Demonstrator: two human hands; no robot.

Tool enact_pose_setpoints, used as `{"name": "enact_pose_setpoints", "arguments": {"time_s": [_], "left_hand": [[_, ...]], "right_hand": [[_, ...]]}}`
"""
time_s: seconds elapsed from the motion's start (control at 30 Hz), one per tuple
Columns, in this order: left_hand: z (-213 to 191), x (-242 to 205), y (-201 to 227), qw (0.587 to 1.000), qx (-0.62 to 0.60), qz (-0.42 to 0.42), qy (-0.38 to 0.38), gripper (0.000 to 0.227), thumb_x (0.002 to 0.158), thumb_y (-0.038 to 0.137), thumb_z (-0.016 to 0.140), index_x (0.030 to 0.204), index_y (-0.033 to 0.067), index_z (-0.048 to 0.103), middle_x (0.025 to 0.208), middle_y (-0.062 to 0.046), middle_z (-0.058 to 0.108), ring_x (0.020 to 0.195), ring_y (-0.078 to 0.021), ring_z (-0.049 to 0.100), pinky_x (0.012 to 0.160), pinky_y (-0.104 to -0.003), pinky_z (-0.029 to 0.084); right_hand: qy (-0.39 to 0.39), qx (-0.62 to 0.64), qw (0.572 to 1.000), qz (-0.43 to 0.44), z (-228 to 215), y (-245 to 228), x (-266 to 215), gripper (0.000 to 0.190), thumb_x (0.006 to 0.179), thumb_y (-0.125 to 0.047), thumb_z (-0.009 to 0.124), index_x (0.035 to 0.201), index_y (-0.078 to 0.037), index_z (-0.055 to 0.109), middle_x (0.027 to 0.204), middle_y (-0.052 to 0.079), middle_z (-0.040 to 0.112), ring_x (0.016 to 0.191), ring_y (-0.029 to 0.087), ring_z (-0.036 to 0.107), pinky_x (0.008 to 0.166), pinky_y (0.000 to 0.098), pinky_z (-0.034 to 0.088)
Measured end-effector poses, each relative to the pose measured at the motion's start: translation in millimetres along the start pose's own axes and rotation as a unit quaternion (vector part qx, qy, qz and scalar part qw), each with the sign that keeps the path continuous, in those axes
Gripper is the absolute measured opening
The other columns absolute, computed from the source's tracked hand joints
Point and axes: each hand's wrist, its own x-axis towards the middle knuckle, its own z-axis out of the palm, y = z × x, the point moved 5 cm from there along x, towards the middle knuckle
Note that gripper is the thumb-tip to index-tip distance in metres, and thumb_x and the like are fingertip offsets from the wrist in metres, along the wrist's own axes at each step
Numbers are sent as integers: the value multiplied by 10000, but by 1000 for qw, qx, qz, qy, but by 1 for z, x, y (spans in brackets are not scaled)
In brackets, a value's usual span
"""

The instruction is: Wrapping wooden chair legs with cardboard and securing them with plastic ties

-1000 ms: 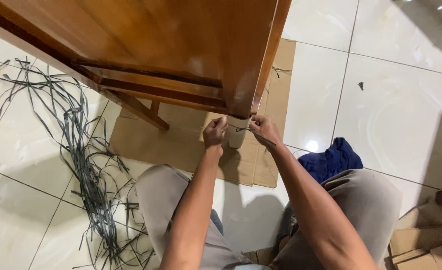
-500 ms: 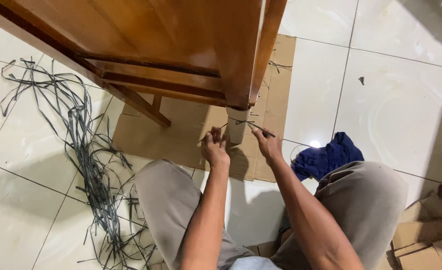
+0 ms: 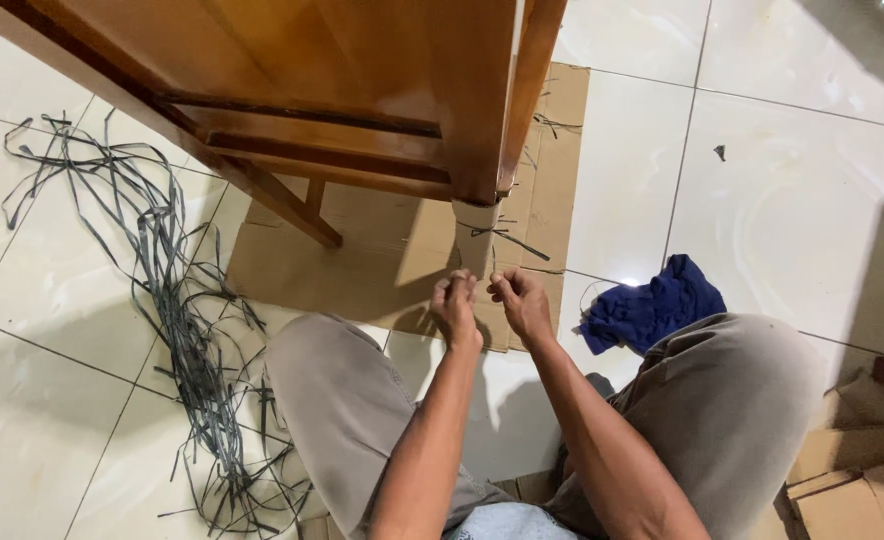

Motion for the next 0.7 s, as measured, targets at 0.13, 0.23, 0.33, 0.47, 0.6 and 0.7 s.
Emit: {"name": "enact_pose_setpoints", "arguments": {"time_s": [0.13, 0.23, 0.33, 0.47, 0.6, 0.7], "left_hand": [[-5, 9, -15, 996, 81, 0, -35, 165, 840, 195, 793, 943, 128, 683, 890, -12, 720, 799, -89, 685, 656, -190, 467], [-2, 4, -9, 988, 139, -31, -60, 137, 833, 215, 798, 861, 158, 676, 799, 17, 700, 756, -73, 657, 696, -217, 459], [-2, 11, -19, 983, 153, -46, -90, 144, 865, 242, 792, 838, 169, 671, 717, 18, 664, 677, -71, 639, 658, -207, 432], [-5, 25, -38, 983, 136, -50, -116, 125, 842, 210, 801, 856, 132, 704, 668, 2, 604, 583, -71, 594, 568, -190, 424], [-2, 19, -29, 979, 165, -36, -115, 105, 803, 165, 807, 820, 93, 732, 644, -30, 605, 585, -102, 583, 555, -221, 448], [-3, 24, -28, 978, 170, -37, -115, 113, 787, 137, 807, 816, 71, 720, 619, -33, 579, 560, -108, 573, 536, -231, 454]], "right_hand": [[-16, -4, 1000, -12, 1, 1, -2, 190, 975, -237, 718, 970, -49, 746, 840, 142, 758, 762, 224, 700, 736, 353, 538], [-27, -75, 997, 6, 2, 1, -5, 202, 961, -261, 724, 999, -70, 777, 852, 140, 782, 792, 251, 757, 791, 375, 554], [-30, -120, 992, 13, 6, 7, -7, 163, 943, -280, 743, 992, -130, 781, 825, 88, 789, 802, 208, 772, 789, 359, 562], [-41, -135, 990, 28, 10, 6, -13, 150, 964, -254, 705, 1005, -132, 781, 836, 92, 788, 810, 214, 767, 803, 370, 563], [-53, -177, 982, 42, 7, 11, -13, 165, 965, -247, 662, 1035, -172, 792, 846, 70, 797, 849, 223, 778, 832, 387, 567], [-60, -184, 980, 41, 7, 9, -15, 156, 958, -276, 676, 994, -180, 794, 817, 56, 792, 826, 207, 775, 815, 378, 571]]}}
